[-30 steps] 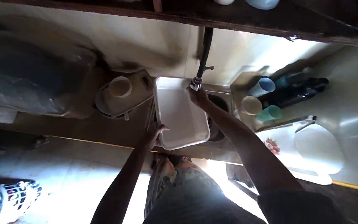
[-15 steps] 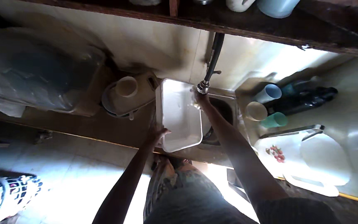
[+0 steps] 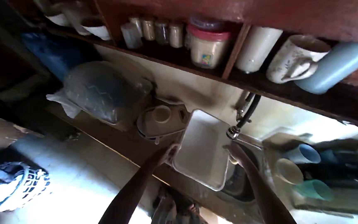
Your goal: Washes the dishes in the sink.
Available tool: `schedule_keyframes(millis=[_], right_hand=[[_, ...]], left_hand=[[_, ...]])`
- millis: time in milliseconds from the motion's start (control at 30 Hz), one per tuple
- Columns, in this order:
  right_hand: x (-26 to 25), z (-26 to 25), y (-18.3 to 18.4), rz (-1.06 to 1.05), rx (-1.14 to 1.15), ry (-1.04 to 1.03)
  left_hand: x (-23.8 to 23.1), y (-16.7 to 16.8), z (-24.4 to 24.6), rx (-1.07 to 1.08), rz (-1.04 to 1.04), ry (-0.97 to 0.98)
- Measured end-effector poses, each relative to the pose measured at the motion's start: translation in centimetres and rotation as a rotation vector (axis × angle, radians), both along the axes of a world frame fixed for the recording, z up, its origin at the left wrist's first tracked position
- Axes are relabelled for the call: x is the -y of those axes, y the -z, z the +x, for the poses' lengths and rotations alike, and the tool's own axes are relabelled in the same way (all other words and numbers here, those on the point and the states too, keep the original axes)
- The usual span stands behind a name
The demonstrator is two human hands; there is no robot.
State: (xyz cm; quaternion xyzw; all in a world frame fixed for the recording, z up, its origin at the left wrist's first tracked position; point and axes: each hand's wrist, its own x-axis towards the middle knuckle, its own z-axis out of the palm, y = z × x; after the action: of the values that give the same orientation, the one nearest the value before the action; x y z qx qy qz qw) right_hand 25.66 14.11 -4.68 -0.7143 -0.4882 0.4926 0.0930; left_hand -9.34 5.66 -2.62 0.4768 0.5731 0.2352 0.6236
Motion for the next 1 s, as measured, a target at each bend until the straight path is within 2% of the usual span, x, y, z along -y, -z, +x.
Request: schedule_keyframes(millis=[67,133,233,300,367,433,500,600,667,800,867,1000], right_hand=[[1.0,0.8,0.3,0.023,-0.058,0.167],[2.3,1.6,1.2,0.032,-0.129,0.307],[4.0,2.1,2.8,0.040,-0.241,0.475],[5.0,1.8,3.0,0.052,-0.286,0.546],[5.4,1.3,2.5,0.071,-0.300,0.600],[5.5,1.2,2.0,0.100,-0.302,0.637],[5.4,1.3,1.4,0.112,-0.289,0.654],[5.3,1.1,0.5,0.115,-0.275,0.622],[5.1,0.0,0.2,0.108,-0.276,0.575],[4.0,-6.3,-1.9,0.031,-0.276,0.429],[2.8,-9.5,-1.3,-0.007,-0.290,0.374],[1.0,-15.9,0.7,0.000,-0.458,0.382]], left_hand=[[-3.0,-1.5,-0.2,-0.133,0.058,-0.113],[-6.7,-1.7,-1.3,-0.427,0.196,-0.109],[-11.5,0.6,-3.2,-0.758,0.335,-0.050],[-13.4,2.2,-3.9,-0.867,0.318,0.047],[-13.9,3.7,-4.3,-0.889,0.236,0.123],[-13.6,4.6,-4.4,-0.889,0.189,0.116],[-13.0,3.7,-4.7,-0.865,0.181,0.084],[-12.6,0.9,-5.1,-0.831,0.279,0.050],[-12.0,-2.2,-4.6,-0.835,0.347,0.071],[-10.6,-7.2,-2.4,-0.917,0.386,0.205],[-10.4,-7.3,-1.3,-0.986,0.376,0.245],[-11.2,-4.1,-0.4,-1.103,0.341,0.290]])
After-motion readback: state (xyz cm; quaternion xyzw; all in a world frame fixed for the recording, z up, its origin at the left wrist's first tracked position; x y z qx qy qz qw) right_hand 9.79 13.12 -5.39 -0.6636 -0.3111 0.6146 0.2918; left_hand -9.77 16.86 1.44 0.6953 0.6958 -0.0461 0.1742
